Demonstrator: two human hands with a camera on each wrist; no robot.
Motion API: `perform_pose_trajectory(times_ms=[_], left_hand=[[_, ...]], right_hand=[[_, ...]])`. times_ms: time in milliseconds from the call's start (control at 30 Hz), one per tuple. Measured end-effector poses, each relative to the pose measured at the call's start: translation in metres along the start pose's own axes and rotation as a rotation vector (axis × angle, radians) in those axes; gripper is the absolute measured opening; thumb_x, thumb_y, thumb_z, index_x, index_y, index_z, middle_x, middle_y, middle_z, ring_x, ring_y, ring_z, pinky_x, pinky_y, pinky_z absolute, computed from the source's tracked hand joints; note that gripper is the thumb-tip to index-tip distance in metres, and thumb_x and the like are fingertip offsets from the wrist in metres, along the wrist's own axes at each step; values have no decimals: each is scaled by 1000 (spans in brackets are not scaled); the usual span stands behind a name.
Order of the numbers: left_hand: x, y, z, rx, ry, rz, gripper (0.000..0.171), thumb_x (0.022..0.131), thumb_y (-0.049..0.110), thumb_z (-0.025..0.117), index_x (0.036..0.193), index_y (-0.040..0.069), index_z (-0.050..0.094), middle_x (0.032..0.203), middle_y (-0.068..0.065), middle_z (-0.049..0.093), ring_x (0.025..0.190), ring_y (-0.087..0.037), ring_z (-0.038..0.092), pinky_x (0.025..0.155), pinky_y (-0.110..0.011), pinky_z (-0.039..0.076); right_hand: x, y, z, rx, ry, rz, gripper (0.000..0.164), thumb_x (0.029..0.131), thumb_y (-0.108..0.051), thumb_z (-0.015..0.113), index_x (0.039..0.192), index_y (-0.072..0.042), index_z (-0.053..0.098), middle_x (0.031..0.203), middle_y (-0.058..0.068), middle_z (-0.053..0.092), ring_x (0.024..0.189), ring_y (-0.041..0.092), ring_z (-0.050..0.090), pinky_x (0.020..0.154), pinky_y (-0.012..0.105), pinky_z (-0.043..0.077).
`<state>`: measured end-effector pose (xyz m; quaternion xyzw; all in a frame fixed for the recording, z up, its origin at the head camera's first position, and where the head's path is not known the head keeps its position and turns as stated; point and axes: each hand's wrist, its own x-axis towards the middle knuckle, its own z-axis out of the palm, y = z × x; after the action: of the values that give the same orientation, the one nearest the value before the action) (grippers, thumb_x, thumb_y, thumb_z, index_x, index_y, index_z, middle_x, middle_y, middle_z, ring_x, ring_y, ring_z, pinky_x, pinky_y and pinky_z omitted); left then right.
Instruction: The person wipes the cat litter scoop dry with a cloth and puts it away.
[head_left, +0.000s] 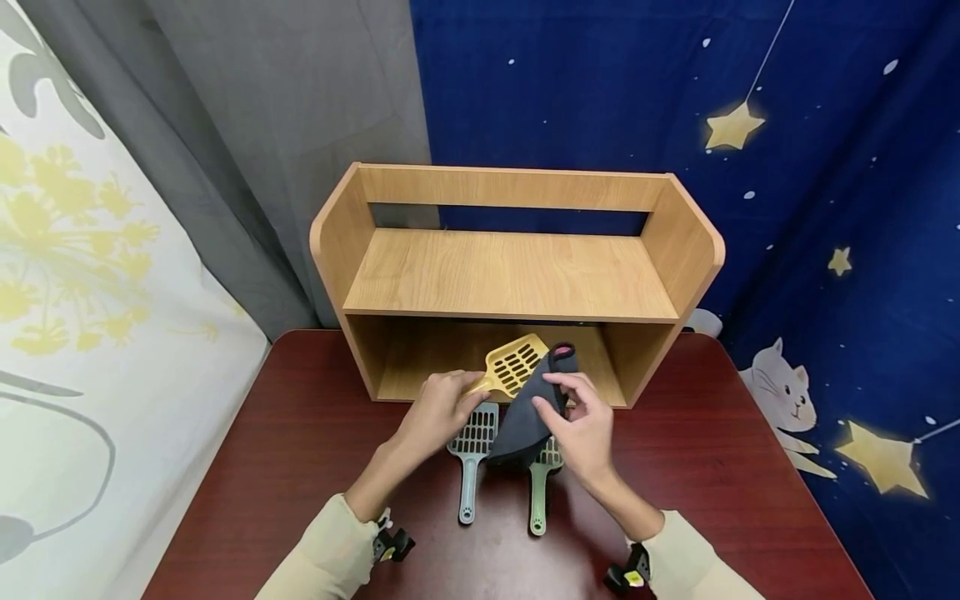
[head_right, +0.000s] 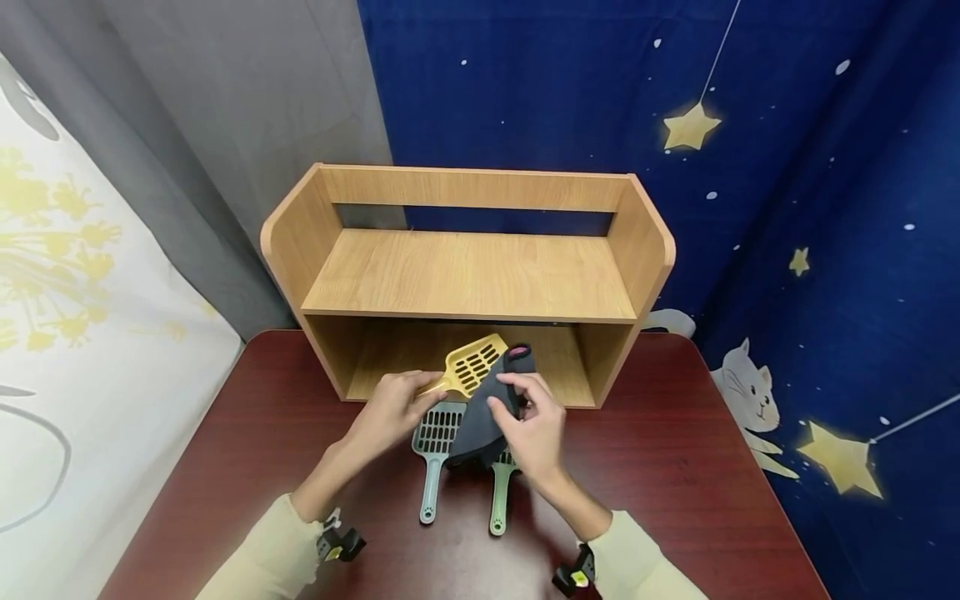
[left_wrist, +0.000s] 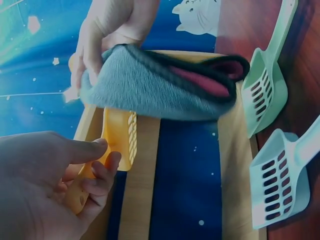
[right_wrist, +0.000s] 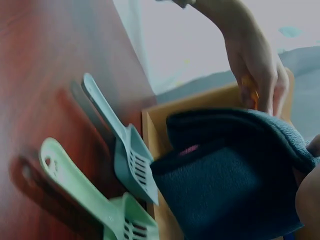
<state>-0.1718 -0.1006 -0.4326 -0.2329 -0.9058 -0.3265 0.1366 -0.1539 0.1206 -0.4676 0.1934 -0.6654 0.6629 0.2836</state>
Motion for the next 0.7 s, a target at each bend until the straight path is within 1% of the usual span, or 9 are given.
perform_pose_trajectory(times_ms=[67,167,267,400,467,533,633,700], left_hand=[[-1,1,-4,2,-2,10,31,96,11,78,121,-7,75,106,-16,79,77,-16,65,71,-35,56],[-4,1,-10,4,-7,25,31,96,10,78,121,-8,75,108,-17,79,81,-19,69,74,-39,59],[-6,0,-16,6,-3,44,30,95,9,79,120,-7,76,108,-17,79,85,-21,72,77,-42,60],[-9,-1,-23,6,12,73,29,94,8,80,119,-7,76,106,-17,79,86,-21,73,76,-40,59],[-10,-1,-28,-4,14,82,30,93,7,80,118,-8,76,106,-17,79,84,-19,71,73,-37,58],[-10,-1,-33,-12,14,88,30,93,7,81,118,-8,76,106,-16,79,81,-16,68,70,-33,55],[-8,2,-42,-21,19,104,31,93,7,81,119,-8,76,104,-15,79,78,-14,64,68,-29,53],[-6,4,-49,-19,25,112,32,93,8,81,120,-8,76,103,-14,79,78,-13,64,68,-28,53]], right_hand=[[5,1,-7,5,24,9,38,77,24,79,112,12,73,101,24,65,89,8,64,63,14,54],[12,2,-18,1,43,25,37,78,24,79,112,13,73,101,16,66,91,7,63,60,12,51],[18,2,-29,43,22,41,37,78,25,78,113,16,70,103,8,69,94,6,66,62,12,52],[25,2,-44,109,-53,39,38,76,30,74,113,21,67,107,5,73,98,8,70,74,15,56],[28,3,-52,94,-101,33,38,76,31,74,112,21,67,107,6,73,98,8,69,79,14,54],[31,3,-60,79,-155,37,37,77,31,73,112,20,68,106,9,72,97,9,68,82,15,54],[35,3,-71,37,-236,56,36,80,28,73,114,18,70,105,17,68,96,10,64,82,15,53],[38,2,-78,-6,-287,62,35,82,25,74,115,14,73,104,20,66,93,10,60,78,13,50]])
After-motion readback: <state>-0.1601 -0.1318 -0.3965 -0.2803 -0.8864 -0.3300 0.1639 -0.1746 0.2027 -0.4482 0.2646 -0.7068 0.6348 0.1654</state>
